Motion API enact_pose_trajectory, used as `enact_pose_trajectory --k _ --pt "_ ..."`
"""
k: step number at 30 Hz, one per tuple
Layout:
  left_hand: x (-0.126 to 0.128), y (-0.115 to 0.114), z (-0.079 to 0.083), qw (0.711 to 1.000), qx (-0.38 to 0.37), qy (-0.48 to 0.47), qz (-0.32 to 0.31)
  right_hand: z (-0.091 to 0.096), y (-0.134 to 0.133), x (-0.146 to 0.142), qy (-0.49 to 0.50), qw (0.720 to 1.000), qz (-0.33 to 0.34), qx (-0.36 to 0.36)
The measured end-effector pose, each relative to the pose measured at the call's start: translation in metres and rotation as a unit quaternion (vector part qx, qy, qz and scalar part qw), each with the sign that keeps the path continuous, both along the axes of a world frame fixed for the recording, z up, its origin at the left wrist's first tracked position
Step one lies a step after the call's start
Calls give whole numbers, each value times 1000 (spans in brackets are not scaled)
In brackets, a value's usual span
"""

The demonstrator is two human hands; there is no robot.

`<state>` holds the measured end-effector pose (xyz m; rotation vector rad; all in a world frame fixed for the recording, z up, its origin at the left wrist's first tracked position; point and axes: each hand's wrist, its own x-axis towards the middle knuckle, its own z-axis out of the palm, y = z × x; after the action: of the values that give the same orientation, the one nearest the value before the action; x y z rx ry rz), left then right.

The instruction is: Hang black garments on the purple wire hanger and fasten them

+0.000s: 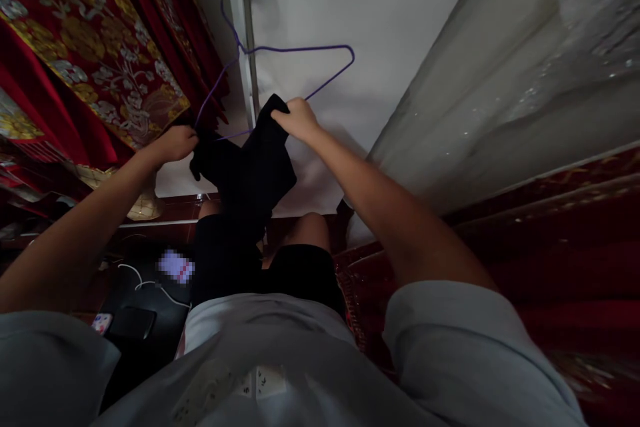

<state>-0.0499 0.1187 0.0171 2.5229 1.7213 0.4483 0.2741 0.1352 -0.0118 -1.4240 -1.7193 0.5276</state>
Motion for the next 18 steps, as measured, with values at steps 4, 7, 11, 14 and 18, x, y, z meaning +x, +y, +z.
enact_pose_trajectory --k 4,7,11,14,18 --pt "28 18 11 979 76 -184 -53 -10 -6 -7 27 999 18 -7" --pt "36 28 23 924 1 -360 -132 -8 -1 3 21 999 38 33" --pt "33 31 40 911 -49 -392 -122 18 14 50 27 980 -75 180" --pt "29 31 54 936 -15 -343 -83 40 19 91 48 980 -133 140" --pt "28 35 62 945 20 -325 -18 59 7 113 111 987 19 -113"
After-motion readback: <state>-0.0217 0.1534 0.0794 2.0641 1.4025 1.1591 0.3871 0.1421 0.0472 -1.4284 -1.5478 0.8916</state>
